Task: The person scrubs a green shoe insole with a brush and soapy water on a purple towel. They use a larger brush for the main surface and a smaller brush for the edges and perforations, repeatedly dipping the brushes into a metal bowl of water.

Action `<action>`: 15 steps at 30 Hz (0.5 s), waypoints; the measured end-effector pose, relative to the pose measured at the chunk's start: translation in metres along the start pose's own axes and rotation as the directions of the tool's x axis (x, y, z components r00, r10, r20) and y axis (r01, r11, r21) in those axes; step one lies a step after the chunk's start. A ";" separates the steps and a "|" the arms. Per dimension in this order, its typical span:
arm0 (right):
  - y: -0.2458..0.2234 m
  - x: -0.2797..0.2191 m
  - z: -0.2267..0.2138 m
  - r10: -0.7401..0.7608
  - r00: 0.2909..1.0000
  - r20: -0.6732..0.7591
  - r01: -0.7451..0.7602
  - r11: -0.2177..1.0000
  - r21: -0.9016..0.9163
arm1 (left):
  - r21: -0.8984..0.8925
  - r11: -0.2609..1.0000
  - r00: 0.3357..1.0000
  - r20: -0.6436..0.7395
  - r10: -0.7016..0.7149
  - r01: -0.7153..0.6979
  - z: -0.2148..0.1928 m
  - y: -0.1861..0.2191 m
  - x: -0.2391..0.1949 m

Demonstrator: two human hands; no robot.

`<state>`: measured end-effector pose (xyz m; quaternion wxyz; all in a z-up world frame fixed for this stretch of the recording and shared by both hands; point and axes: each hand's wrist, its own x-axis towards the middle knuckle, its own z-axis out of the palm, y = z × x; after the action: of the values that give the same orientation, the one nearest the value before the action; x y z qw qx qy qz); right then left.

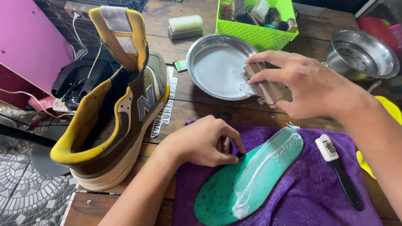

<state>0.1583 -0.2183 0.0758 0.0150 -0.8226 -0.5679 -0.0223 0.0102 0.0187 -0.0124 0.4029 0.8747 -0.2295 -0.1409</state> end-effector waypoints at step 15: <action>-0.023 -0.053 -0.017 0.131 0.990 0.054 -0.140 0.958 0.251 | -0.007 1.000 1.000 -0.025 0.003 -0.003 -0.008 0.005 -0.004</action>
<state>0.1177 -0.2601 0.0901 0.1116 -0.8511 -0.5086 0.0669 0.0093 0.0233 -0.0034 0.4089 0.8747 -0.2252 -0.1302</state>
